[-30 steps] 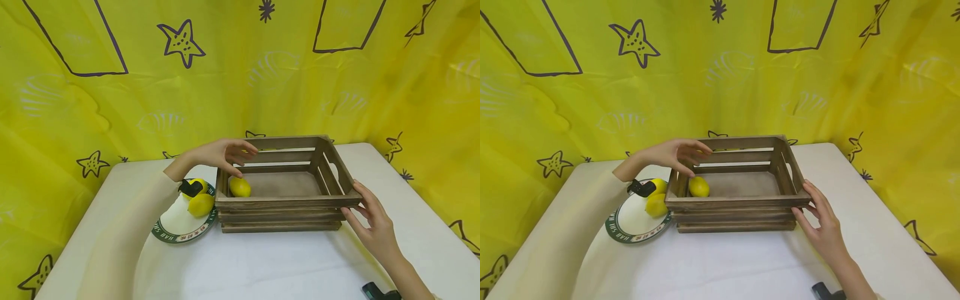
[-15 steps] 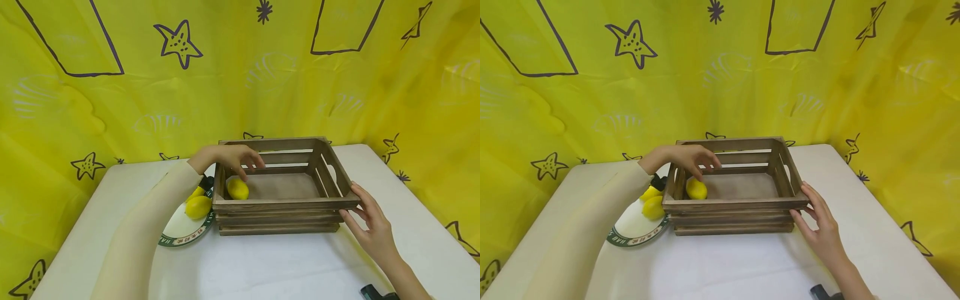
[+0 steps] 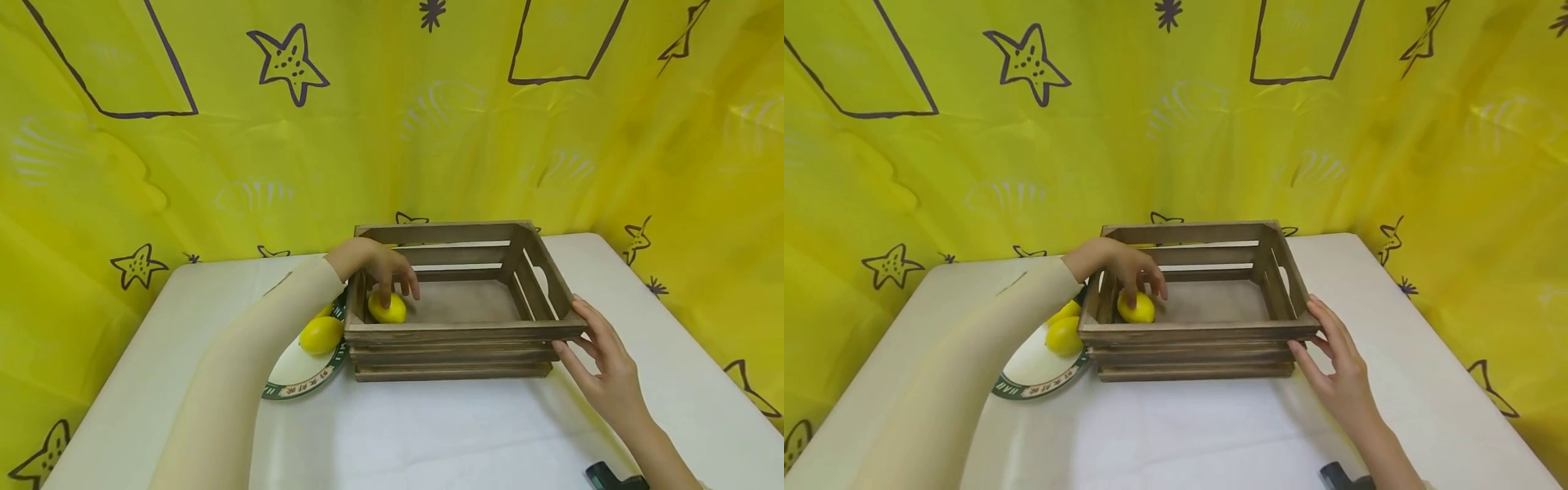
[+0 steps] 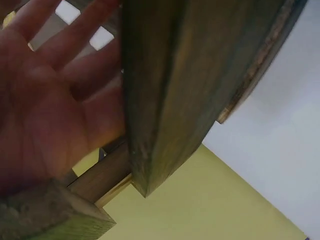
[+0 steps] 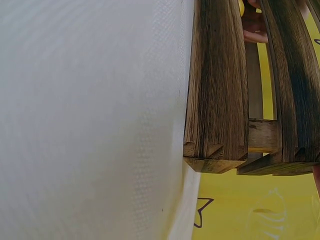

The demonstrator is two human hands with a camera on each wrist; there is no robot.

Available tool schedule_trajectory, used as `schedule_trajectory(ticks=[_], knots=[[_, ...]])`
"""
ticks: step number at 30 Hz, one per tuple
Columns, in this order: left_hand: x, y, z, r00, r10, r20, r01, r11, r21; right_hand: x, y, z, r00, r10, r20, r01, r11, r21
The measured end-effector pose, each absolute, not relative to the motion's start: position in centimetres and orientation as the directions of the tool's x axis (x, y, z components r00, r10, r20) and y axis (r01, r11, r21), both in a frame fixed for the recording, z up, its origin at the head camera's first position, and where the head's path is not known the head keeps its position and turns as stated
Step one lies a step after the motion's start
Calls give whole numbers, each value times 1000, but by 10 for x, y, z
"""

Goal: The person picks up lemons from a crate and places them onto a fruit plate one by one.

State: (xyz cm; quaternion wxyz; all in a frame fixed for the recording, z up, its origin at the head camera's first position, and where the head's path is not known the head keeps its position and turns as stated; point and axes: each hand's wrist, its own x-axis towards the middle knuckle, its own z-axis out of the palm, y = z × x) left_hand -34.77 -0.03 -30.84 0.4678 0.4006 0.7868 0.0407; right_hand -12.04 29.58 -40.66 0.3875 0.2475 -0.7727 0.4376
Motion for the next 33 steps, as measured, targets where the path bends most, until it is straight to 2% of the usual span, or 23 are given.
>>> schedule_trajectory(ticks=[3,8,18,25,33], knots=[[-347,-1,-311,-258,609,-750,576,720,387,-120,295,-408,-582,-45,812,-721,490,-490],[-347,-2,-312,-276,514,-812,479,806,347,-121,294,-410,-592,-44,805,-709,503,-494],[-343,3,-317,-279,485,-829,441,831,338,-120,296,-406,-581,-44,813,-712,512,-481],[-342,3,-317,-236,586,-775,540,742,397,-120,297,-408,-591,-44,805,-707,508,-491],[-344,2,-318,-199,683,-702,517,682,517,-121,298,-409,-586,-41,810,-703,523,-482]])
